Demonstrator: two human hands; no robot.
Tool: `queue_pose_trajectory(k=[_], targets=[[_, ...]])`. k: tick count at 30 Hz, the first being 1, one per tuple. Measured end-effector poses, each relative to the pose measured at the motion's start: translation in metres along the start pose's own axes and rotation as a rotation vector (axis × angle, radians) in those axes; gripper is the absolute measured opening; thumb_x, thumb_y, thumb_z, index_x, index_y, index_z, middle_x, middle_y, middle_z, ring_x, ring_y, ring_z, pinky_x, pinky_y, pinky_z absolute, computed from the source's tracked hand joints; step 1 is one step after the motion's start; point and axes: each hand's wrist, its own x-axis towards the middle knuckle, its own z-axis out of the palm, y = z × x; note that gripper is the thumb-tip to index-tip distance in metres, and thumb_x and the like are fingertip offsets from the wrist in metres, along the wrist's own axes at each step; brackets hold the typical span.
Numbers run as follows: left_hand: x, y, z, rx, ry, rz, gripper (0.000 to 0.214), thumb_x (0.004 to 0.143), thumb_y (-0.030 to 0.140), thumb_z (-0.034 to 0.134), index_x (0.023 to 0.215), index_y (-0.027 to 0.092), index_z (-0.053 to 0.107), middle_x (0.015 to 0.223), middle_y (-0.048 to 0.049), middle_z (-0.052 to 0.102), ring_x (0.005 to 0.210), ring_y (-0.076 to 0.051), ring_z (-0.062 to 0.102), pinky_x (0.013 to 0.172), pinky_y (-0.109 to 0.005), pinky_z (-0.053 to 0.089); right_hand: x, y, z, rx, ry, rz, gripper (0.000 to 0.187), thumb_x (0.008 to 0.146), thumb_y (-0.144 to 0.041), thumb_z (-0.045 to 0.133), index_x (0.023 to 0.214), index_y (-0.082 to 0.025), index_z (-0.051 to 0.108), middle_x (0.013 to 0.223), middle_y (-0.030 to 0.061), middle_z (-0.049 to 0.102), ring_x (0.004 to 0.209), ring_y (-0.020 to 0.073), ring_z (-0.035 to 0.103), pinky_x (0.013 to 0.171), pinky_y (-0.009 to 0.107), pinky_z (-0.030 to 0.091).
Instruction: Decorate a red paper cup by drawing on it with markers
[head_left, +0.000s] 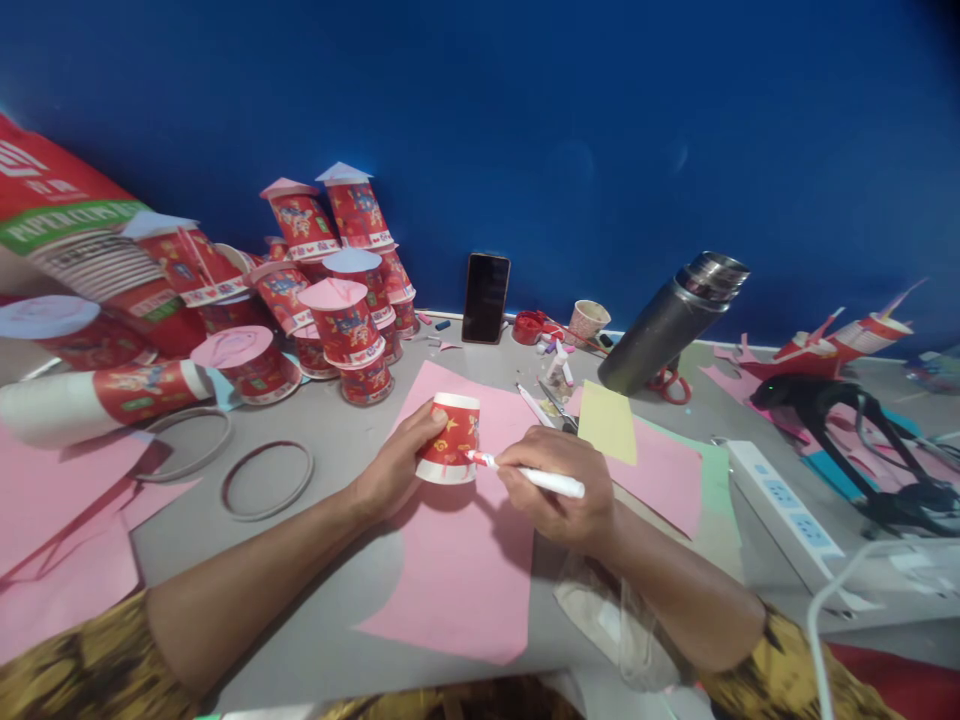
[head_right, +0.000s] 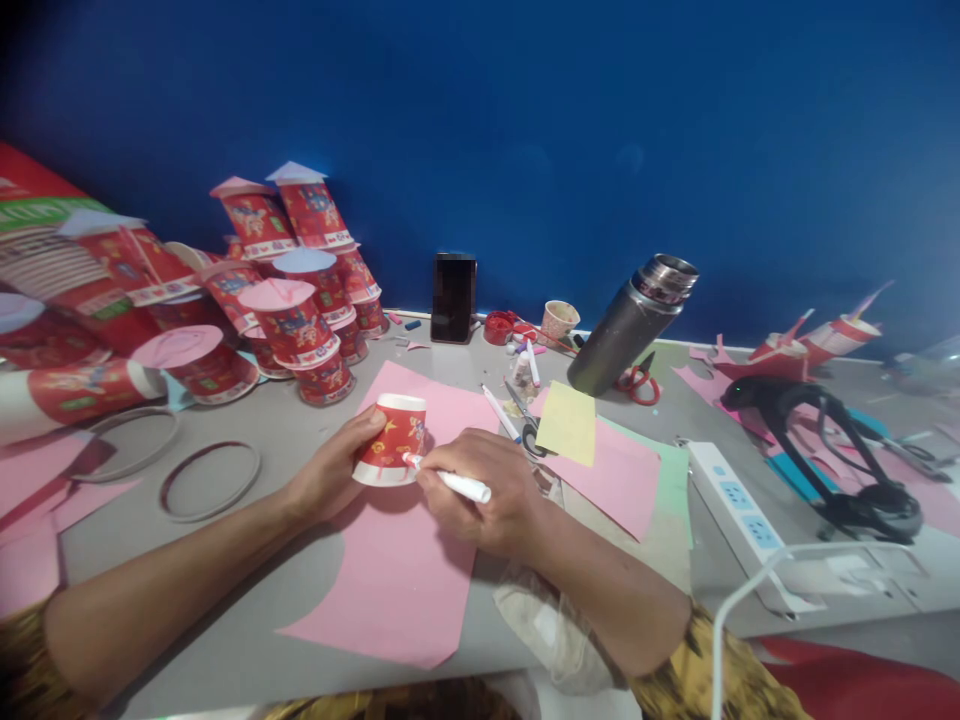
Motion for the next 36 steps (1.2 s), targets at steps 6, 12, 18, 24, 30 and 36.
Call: queue_pose_trajectory(k=[6,12,18,24,30,36], targets=[[-0.001,0.000,0.001,0.065,0.014,0.014,0.048,0.082,0.058,0.087,0.101,0.016,0.073,0.088,-0.0060,0.076,0.076,-0.021,0.069,0.070,-0.030,0.054,-0.001,0.002,0.002,0.020,0.012,-0.034,0.012,0.103,-0.014,0.063,0.097,-0.020,0.071,0.076,0.0028,0.078,0.063,0.0141,0.068,0.063,0.027,0.055],[-0.002,0.001,0.003,0.080,0.007,-0.001,0.050,0.082,0.060,0.087,0.103,0.017,0.073,0.088,-0.0059,0.076,0.076,-0.021,0.069,0.071,-0.031,0.055,-0.003,0.003,0.004,0.061,-0.033,-0.063,0.012,0.103,-0.015,0.062,0.097,-0.020,0.070,0.073,0.0021,0.076,0.062,0.0143,0.067,0.063,0.028,0.055],[-0.003,0.001,0.005,0.052,0.011,0.000,0.048,0.081,0.058,0.089,0.100,0.017,0.071,0.085,-0.0052,0.075,0.072,-0.019,0.067,0.066,-0.029,0.054,-0.005,0.002,0.007,0.109,-0.039,-0.095,0.015,0.104,-0.017,0.060,0.093,-0.022,0.068,0.070,0.0006,0.073,0.059,0.0134,0.062,0.058,0.026,0.051],[-0.003,0.003,0.006,0.039,0.012,-0.003,0.046,0.081,0.056,0.090,0.096,0.017,0.072,0.083,-0.0046,0.074,0.070,-0.018,0.066,0.065,-0.028,0.054,-0.004,0.002,0.007,0.094,-0.020,-0.074,0.012,0.102,-0.015,0.062,0.095,-0.021,0.069,0.071,0.0006,0.074,0.060,0.0135,0.064,0.061,0.027,0.052],[-0.001,0.003,0.005,-0.037,0.022,-0.025,0.045,0.077,0.053,0.093,0.095,0.016,0.075,0.082,-0.0048,0.076,0.071,-0.020,0.070,0.069,-0.029,0.058,-0.001,0.003,0.002,0.125,-0.003,-0.040,0.012,0.103,-0.016,0.063,0.096,-0.021,0.071,0.072,0.0009,0.075,0.061,0.0139,0.066,0.061,0.026,0.053],[0.001,0.006,0.000,-0.206,0.091,-0.182,0.043,0.085,0.050,0.083,0.104,0.011,0.079,0.092,-0.0137,0.083,0.080,-0.028,0.078,0.078,-0.040,0.066,0.005,0.008,-0.008,0.056,0.131,0.036,0.009,0.103,-0.016,0.066,0.100,-0.019,0.074,0.081,0.0052,0.080,0.068,0.0156,0.072,0.064,0.027,0.056]])
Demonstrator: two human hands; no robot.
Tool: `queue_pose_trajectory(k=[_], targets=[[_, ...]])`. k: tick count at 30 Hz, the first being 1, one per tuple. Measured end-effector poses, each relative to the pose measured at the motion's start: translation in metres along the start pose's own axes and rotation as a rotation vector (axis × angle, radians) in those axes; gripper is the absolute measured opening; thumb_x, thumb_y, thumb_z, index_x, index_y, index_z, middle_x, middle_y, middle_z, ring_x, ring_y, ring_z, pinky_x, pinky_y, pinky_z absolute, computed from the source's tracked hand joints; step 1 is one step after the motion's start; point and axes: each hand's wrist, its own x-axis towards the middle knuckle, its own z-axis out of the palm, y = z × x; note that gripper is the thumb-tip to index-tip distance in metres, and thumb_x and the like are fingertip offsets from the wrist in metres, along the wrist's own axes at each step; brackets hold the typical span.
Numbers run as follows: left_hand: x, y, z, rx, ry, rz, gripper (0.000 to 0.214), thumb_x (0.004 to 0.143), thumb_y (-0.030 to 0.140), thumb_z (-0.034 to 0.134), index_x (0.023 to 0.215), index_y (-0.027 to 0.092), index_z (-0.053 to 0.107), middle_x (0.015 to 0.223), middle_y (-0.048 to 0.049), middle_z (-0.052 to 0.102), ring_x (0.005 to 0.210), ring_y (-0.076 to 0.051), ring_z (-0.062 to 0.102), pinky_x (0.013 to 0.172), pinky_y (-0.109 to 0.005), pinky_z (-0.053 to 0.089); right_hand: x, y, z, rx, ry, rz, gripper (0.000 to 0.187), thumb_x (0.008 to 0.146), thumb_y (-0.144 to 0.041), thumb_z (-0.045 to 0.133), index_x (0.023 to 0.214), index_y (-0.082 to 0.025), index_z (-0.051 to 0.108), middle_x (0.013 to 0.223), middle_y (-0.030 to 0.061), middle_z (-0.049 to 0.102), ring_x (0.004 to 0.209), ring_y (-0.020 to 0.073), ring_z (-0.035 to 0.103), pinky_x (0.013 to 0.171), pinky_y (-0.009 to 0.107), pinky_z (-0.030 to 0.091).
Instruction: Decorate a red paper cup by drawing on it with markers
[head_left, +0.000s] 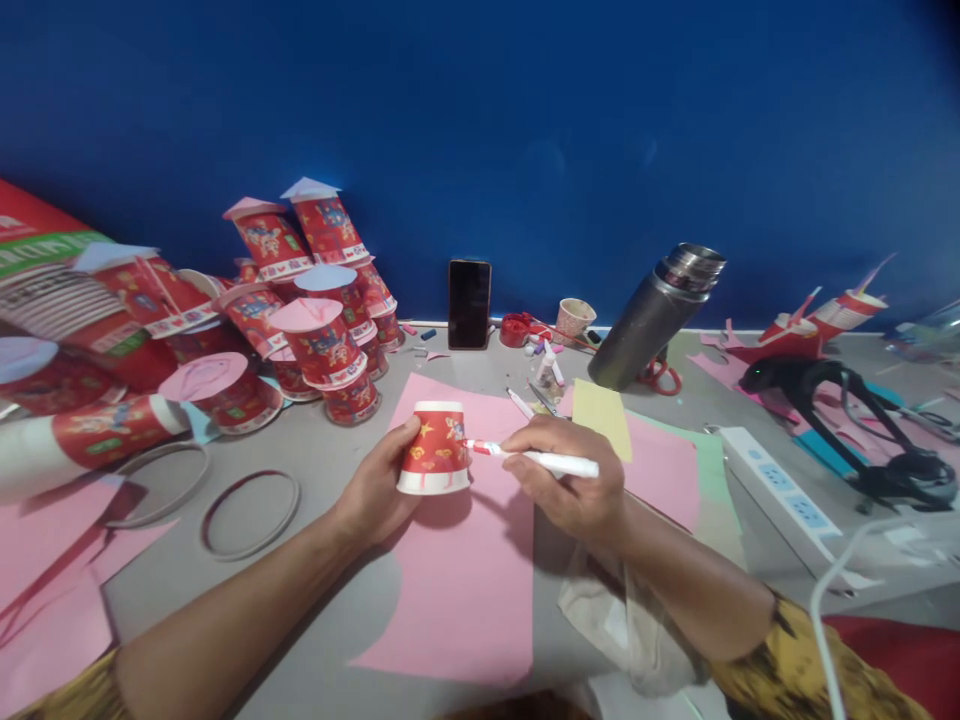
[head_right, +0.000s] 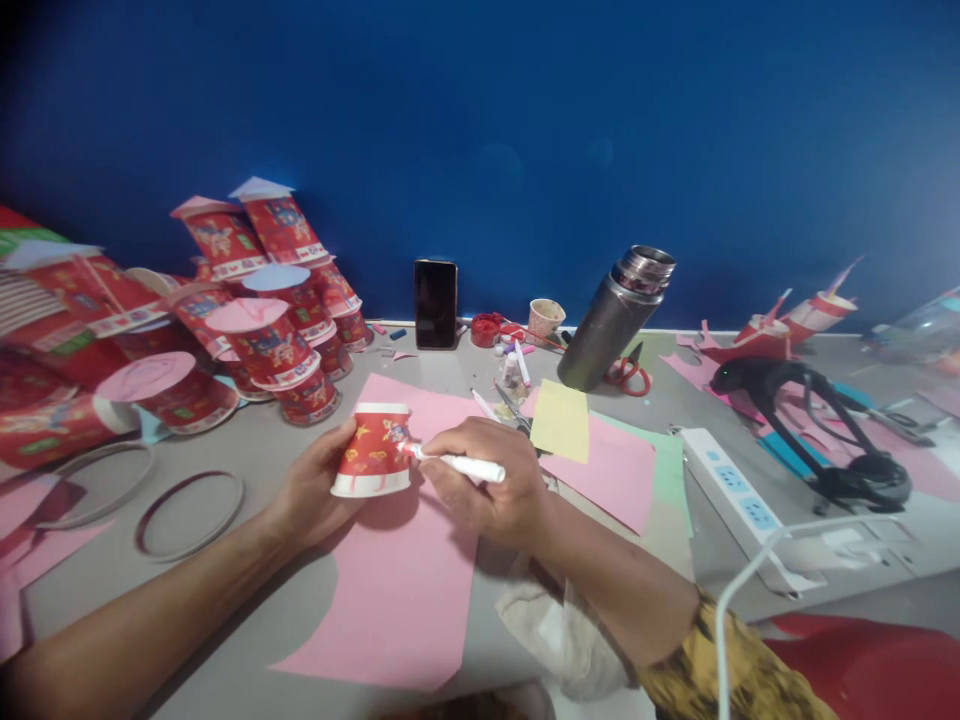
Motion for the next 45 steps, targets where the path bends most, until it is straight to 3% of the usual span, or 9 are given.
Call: queue_pose_trajectory(k=[12,21,25,45], targets=[[-0.001,0.004,0.006,-0.083,0.091,-0.062,0.034,0.093,0.043,0.078,0.101,0.010,0.081,0.089,-0.0132,0.083,0.078,-0.025,0.078,0.077,-0.037,0.066,-0.001,-0.003,0.002,0.095,-0.101,-0.053,0.008,0.097,-0.011,0.067,0.098,-0.017,0.071,0.074,0.0047,0.076,0.063,0.0160,0.069,0.063,0.028,0.055],[0.000,-0.002,0.002,-0.010,-0.014,-0.017,0.041,0.085,0.050,0.086,0.100,0.011,0.082,0.091,-0.0125,0.084,0.083,-0.027,0.078,0.080,-0.036,0.064,-0.002,-0.001,0.004,0.033,-0.121,-0.051,0.010,0.100,-0.012,0.064,0.099,-0.019,0.072,0.076,0.0037,0.078,0.064,0.0156,0.070,0.063,0.029,0.058],[0.000,-0.004,0.000,0.028,-0.049,0.016,0.043,0.089,0.053,0.083,0.104,0.012,0.082,0.091,-0.0122,0.083,0.089,-0.030,0.080,0.086,-0.040,0.063,-0.004,-0.001,0.003,0.020,-0.122,-0.035,0.010,0.101,-0.013,0.065,0.100,-0.019,0.073,0.077,0.0040,0.079,0.066,0.0160,0.071,0.065,0.030,0.059],[-0.003,-0.006,0.004,0.107,-0.047,0.073,0.047,0.082,0.056,0.090,0.101,0.015,0.076,0.091,-0.0075,0.079,0.082,-0.024,0.074,0.079,-0.035,0.060,-0.005,-0.004,0.005,0.073,-0.158,-0.062,0.011,0.101,-0.013,0.065,0.103,-0.020,0.073,0.079,0.0032,0.080,0.066,0.0161,0.071,0.066,0.029,0.059]])
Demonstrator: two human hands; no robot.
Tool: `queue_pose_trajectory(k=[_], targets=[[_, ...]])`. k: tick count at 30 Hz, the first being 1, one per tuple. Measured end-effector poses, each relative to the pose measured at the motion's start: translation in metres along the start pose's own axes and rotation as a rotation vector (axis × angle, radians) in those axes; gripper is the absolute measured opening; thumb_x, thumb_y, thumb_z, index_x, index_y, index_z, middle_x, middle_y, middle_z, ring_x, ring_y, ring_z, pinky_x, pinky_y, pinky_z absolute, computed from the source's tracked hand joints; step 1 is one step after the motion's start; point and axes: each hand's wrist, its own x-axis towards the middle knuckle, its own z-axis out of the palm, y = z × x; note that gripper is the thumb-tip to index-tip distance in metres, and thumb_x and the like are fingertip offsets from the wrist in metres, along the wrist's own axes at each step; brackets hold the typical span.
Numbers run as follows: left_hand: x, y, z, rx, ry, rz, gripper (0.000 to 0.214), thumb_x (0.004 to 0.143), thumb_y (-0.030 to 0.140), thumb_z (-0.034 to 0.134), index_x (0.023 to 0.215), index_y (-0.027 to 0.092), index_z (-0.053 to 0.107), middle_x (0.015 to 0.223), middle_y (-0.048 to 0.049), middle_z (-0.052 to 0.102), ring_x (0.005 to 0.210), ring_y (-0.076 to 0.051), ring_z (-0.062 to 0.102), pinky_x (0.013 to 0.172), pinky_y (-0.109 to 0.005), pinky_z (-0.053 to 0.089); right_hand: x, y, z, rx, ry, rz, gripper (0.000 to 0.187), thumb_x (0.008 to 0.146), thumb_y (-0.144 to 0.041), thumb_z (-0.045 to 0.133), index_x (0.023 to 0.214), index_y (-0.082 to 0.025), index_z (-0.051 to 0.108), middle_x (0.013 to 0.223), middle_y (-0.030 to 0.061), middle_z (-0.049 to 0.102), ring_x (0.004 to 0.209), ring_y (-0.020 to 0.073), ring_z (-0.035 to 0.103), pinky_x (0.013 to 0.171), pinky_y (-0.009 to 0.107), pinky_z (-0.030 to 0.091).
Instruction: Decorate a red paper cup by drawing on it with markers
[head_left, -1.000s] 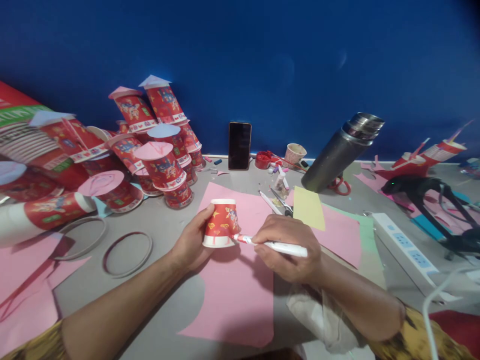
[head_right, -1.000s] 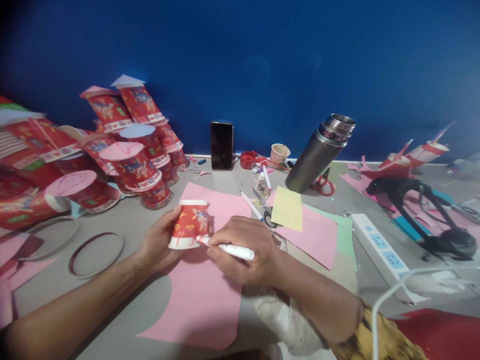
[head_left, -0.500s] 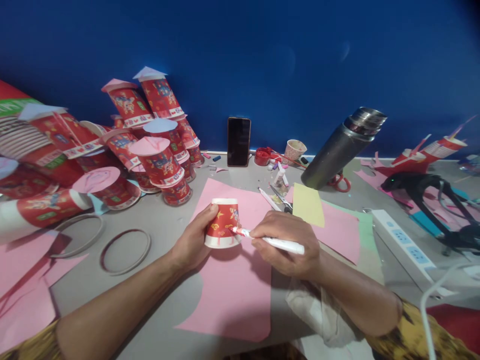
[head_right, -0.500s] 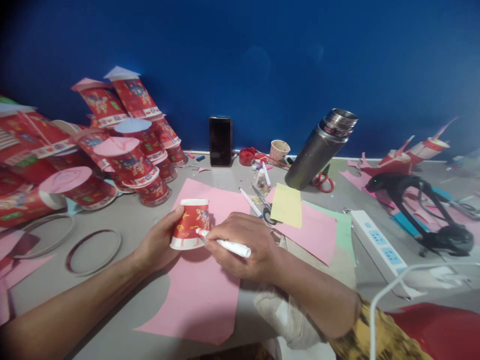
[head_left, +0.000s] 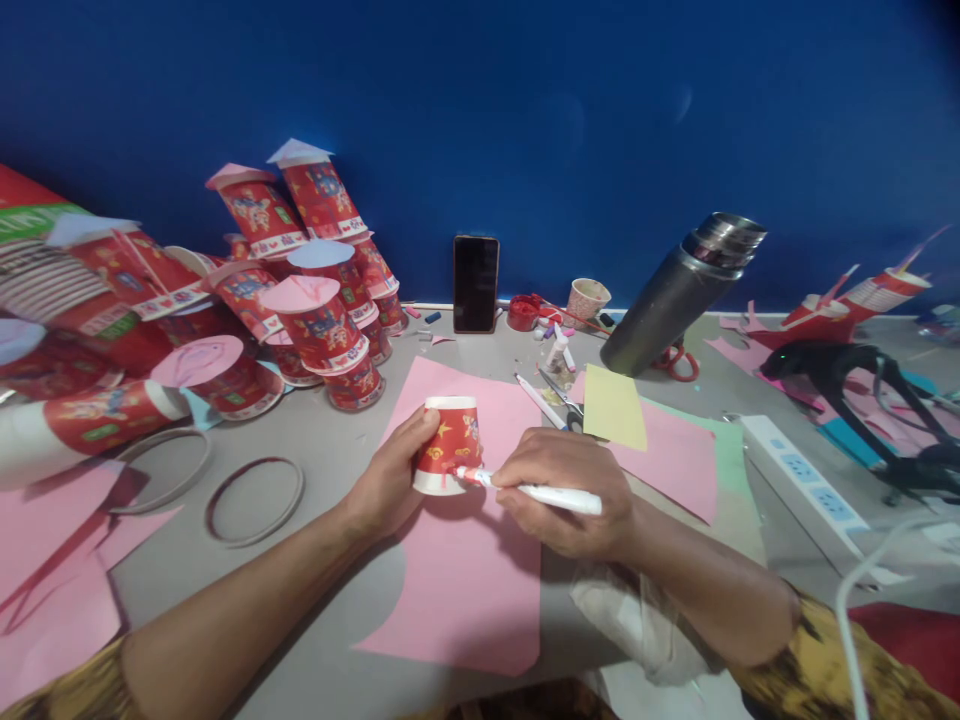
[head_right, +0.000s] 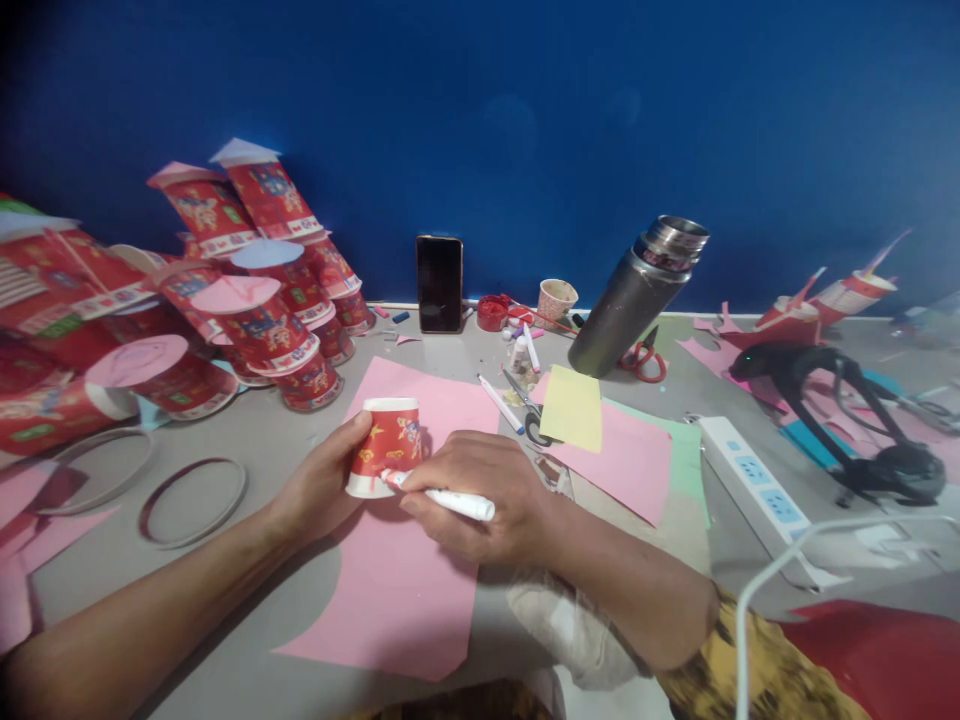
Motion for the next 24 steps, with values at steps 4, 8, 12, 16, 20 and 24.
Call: queue_pose_trajectory(k=[4,8,12,16,20,24], targets=[[-0.0006,-0.0005,0.0000,0.036,-0.010,0.009,0.046,0.084,0.057,0.088,0.100,0.015,0.076,0.091,-0.0076,0.078,0.086,-0.026,0.075,0.080,-0.036,0.059,-0.0004,0.0002,-0.0002,-0.059,0.021,0.026,0.010,0.101,-0.014,0.065,0.102,-0.020,0.072,0.078,0.0025,0.079,0.066,0.0154,0.071,0.067,0.028,0.059],[-0.0008,-0.0014,-0.0005,0.047,-0.011,0.021,0.048,0.083,0.058,0.089,0.102,0.016,0.077,0.089,-0.0067,0.077,0.081,-0.024,0.073,0.075,-0.033,0.058,-0.0003,0.0000,0.0022,-0.026,-0.006,0.007,0.009,0.102,-0.015,0.065,0.101,-0.021,0.072,0.078,0.0024,0.079,0.065,0.0155,0.070,0.065,0.029,0.058],[-0.0013,-0.0018,-0.0007,0.055,-0.003,0.033,0.047,0.082,0.056,0.090,0.100,0.015,0.076,0.088,-0.0071,0.077,0.076,-0.022,0.072,0.068,-0.031,0.056,-0.0007,-0.0013,0.0047,0.042,-0.039,0.001,0.009,0.103,-0.017,0.066,0.098,-0.021,0.072,0.075,0.0023,0.078,0.062,0.0148,0.067,0.063,0.028,0.057],[-0.0015,-0.0015,0.0004,0.057,0.000,0.007,0.049,0.080,0.058,0.091,0.101,0.016,0.076,0.087,-0.0065,0.077,0.072,-0.021,0.071,0.066,-0.030,0.056,-0.0013,-0.0020,0.0058,0.073,-0.049,-0.009,0.010,0.102,-0.016,0.066,0.095,-0.020,0.071,0.073,0.0019,0.076,0.061,0.0140,0.065,0.062,0.026,0.055],[-0.0010,-0.0009,0.0007,0.054,0.004,0.000,0.051,0.078,0.059,0.092,0.098,0.016,0.076,0.088,-0.0071,0.078,0.074,-0.021,0.071,0.067,-0.030,0.057,-0.0015,-0.0018,0.0059,0.088,-0.038,-0.027,0.008,0.101,-0.014,0.068,0.096,-0.019,0.071,0.072,0.0022,0.075,0.062,0.0144,0.066,0.064,0.026,0.055],[-0.0009,-0.0004,0.0006,0.043,0.012,-0.002,0.053,0.076,0.059,0.094,0.099,0.016,0.076,0.086,-0.0055,0.076,0.079,-0.022,0.072,0.070,-0.031,0.058,-0.0017,-0.0019,0.0047,0.055,-0.033,-0.027,0.008,0.102,-0.014,0.067,0.097,-0.020,0.071,0.075,0.0027,0.077,0.062,0.0146,0.066,0.065,0.027,0.056]])
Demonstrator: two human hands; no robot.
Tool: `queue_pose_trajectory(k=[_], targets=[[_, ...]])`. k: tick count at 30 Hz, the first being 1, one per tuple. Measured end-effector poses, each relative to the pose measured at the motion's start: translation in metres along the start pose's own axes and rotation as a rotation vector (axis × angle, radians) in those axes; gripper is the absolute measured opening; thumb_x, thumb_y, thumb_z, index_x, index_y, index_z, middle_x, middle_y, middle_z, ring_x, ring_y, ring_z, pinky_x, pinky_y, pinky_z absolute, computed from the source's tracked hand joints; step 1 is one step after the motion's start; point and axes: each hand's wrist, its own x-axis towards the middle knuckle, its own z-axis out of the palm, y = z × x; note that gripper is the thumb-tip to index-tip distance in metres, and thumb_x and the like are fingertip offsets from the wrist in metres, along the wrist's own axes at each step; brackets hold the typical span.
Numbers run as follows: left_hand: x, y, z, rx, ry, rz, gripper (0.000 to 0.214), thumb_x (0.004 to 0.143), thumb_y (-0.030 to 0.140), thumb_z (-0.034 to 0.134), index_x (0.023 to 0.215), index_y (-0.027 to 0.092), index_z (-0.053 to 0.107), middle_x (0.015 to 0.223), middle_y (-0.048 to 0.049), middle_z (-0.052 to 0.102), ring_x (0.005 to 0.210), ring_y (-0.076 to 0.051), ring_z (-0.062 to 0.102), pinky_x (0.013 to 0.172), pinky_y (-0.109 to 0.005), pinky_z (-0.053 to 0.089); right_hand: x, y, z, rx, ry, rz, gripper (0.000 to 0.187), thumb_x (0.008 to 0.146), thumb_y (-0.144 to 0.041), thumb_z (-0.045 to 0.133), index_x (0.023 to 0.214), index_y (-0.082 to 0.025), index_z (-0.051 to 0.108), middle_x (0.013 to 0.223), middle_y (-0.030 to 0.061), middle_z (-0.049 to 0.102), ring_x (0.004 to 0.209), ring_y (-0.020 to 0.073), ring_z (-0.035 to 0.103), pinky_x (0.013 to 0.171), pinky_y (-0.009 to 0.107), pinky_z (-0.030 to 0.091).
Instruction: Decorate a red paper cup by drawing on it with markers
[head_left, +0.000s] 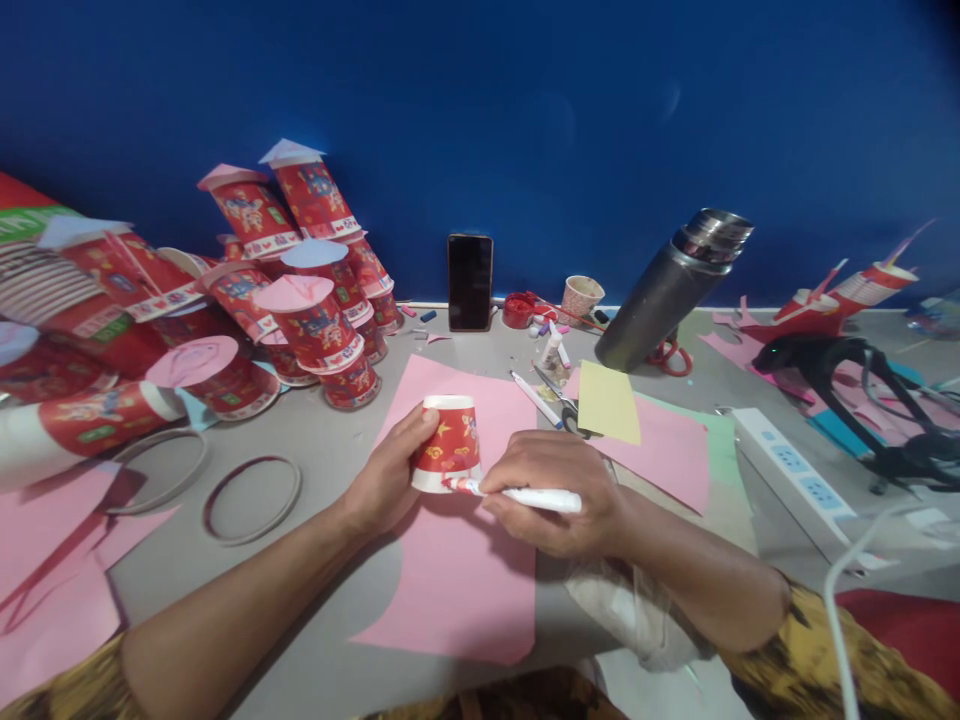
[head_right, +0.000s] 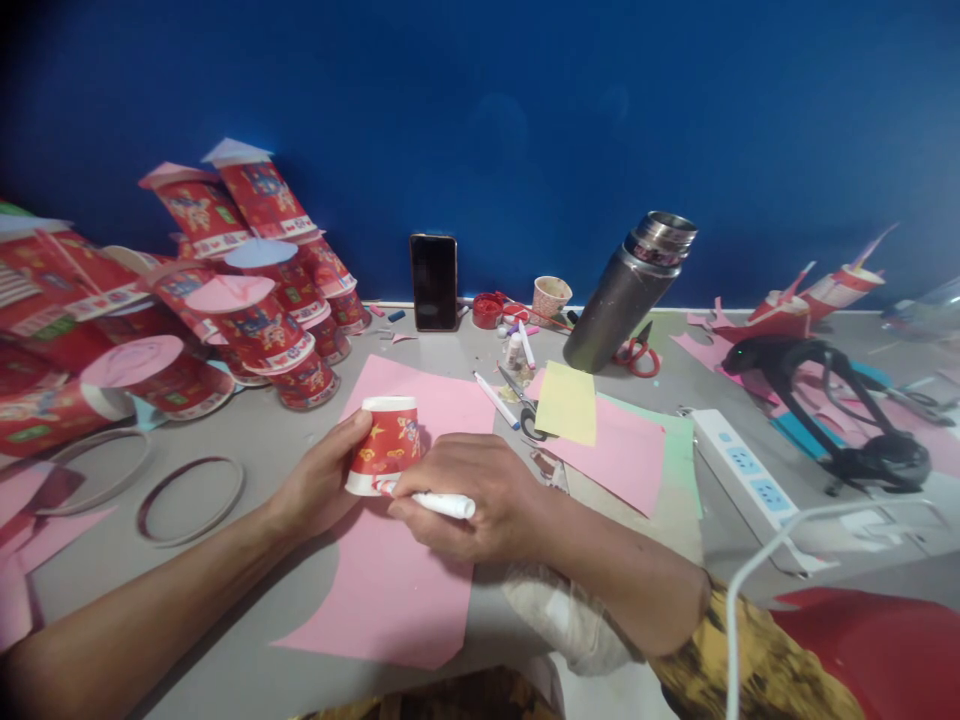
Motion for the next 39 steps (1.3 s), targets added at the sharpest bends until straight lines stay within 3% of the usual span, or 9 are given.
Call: queue_pose_trajectory(k=[15,28,39], targets=[[0.0012,0.0001,0.0000,-0.016,-0.009,-0.001,0.054,0.076,0.059,0.094,0.100,0.014,0.078,0.093,-0.0091,0.081,0.083,-0.024,0.075,0.076,-0.033,0.061,0.0014,-0.0031,-0.0049,-0.252,0.052,0.002,0.011,0.102,-0.014,0.064,0.095,-0.021,0.070,0.071,0.0008,0.075,0.060,0.0147,0.066,0.062,0.028,0.054],[0.0028,0.0020,-0.0002,-0.171,0.084,-0.116,0.033,0.097,0.041,0.072,0.101,0.009,0.081,0.094,-0.0153,0.085,0.082,-0.028,0.081,0.081,-0.038,0.067,0.0011,-0.0028,-0.0055,-0.152,0.035,0.067,0.014,0.101,-0.016,0.063,0.089,-0.020,0.069,0.065,-0.0010,0.071,0.055,0.0120,0.062,0.057,0.025,0.049],[0.0027,0.0030,0.0003,-0.144,0.088,-0.097,0.034,0.097,0.041,0.071,0.100,0.009,0.081,0.089,-0.0150,0.084,0.079,-0.026,0.080,0.078,-0.037,0.067,0.0027,-0.0029,-0.0065,-0.112,0.041,0.126,0.016,0.102,-0.017,0.062,0.088,-0.021,0.070,0.066,-0.0012,0.073,0.056,0.0112,0.064,0.057,0.024,0.049]])
